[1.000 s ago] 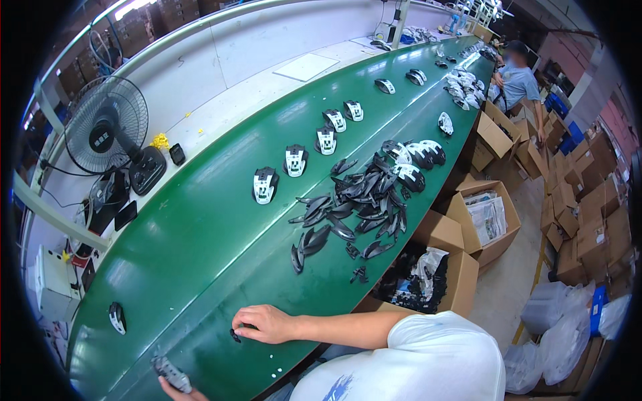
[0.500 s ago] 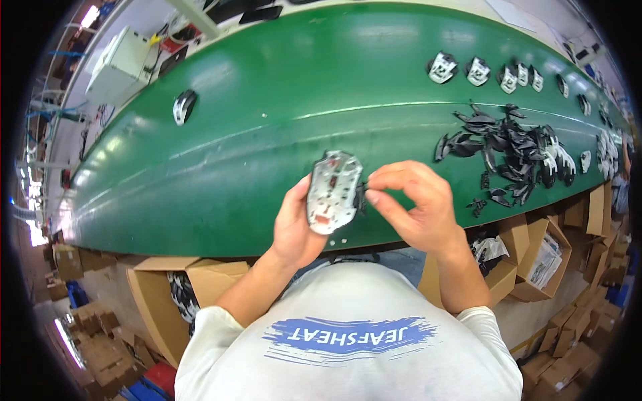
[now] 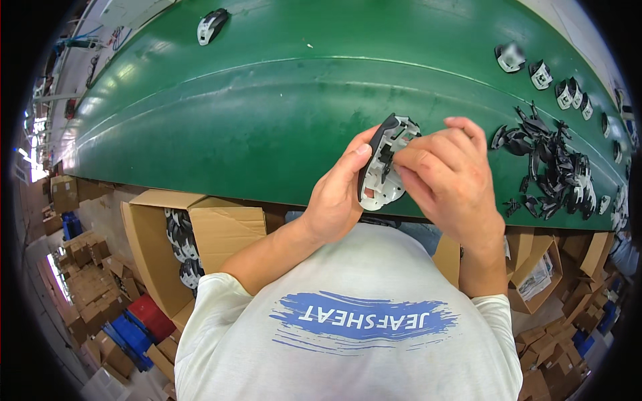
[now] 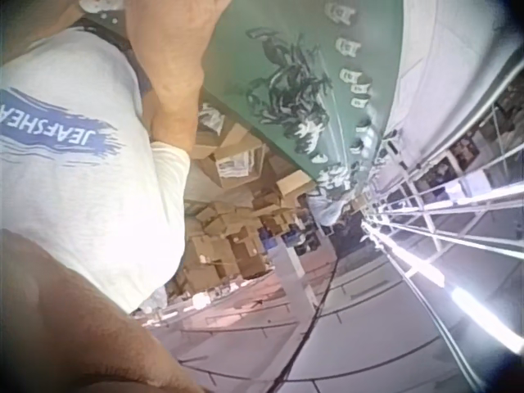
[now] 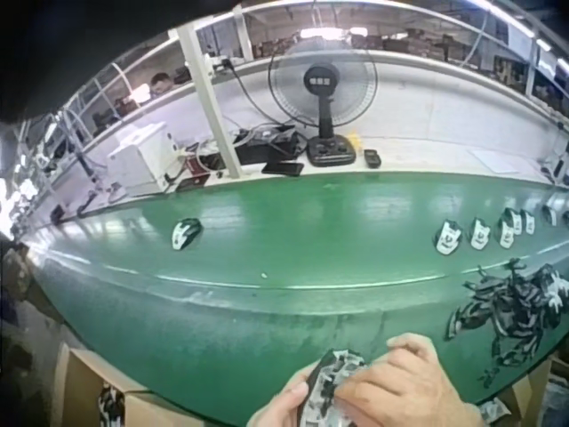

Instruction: The person assembles computer mice by hand, picking up a mouse shell, inserting small black components, and placing the unit into a box. The person then reaches into a different box to retrieve a handful of small plastic parts and places them onto the work surface.

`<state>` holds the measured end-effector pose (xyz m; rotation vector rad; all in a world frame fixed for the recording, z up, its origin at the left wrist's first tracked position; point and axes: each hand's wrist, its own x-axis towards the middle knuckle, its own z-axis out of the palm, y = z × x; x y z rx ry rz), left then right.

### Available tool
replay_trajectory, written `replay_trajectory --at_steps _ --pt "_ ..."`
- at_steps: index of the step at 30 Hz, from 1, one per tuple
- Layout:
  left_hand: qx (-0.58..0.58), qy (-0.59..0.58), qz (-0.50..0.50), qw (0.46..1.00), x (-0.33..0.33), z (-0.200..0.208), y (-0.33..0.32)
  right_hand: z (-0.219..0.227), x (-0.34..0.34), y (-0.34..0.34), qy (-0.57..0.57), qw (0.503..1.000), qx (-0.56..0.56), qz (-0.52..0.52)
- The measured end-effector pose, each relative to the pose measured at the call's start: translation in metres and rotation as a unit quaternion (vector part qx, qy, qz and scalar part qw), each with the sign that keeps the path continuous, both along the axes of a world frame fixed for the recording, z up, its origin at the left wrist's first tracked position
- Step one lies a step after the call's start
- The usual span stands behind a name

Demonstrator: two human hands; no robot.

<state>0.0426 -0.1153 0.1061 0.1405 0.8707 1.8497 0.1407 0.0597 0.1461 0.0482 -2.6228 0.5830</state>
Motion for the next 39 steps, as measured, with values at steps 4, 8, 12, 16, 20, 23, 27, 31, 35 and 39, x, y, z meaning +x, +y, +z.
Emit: replay_trajectory --at_steps 4,8,12,16,20,23,27,31,35,39 --pt "-0.012 -0.011 -0.002 1.000 -0.002 0.001 0.000 0.009 0.001 0.003 -0.027 0.999 0.011 0.021" --pt "-0.022 0.007 -0.013 1.000 0.000 0.004 -0.001 0.012 0.004 -0.001 -0.046 0.996 0.074 0.010" --pt "-0.055 0.084 -0.055 0.993 0.004 0.003 -0.002 0.011 0.003 -0.011 -0.060 0.994 0.091 -0.011" --pt "-0.037 0.058 -0.063 0.996 0.005 0.004 -0.002 0.002 0.005 -0.015 -0.047 0.996 0.077 -0.029" --pt "-0.036 0.054 -0.081 0.995 0.003 0.003 -0.003 -0.003 0.010 -0.016 -0.031 0.997 0.032 -0.071" --pt "-0.024 0.131 -0.073 0.988 0.007 -0.002 -0.003 -0.002 0.011 -0.020 -0.046 0.994 0.033 -0.090" --pt "-0.070 0.142 -0.078 0.984 0.012 -0.001 -0.003 -0.008 0.012 -0.024 -0.069 0.995 0.025 -0.075" --pt "-0.087 0.110 -0.045 0.989 0.014 -0.011 -0.006 -0.006 0.018 -0.019 -0.036 0.996 -0.058 -0.065" --pt "-0.097 0.067 -0.050 0.992 0.013 -0.006 -0.008 -0.012 0.027 -0.018 -0.028 0.980 -0.163 -0.107" --pt "-0.089 0.081 -0.025 0.992 0.017 -0.005 -0.005 -0.023 0.030 -0.022 -0.022 0.966 -0.239 -0.099"
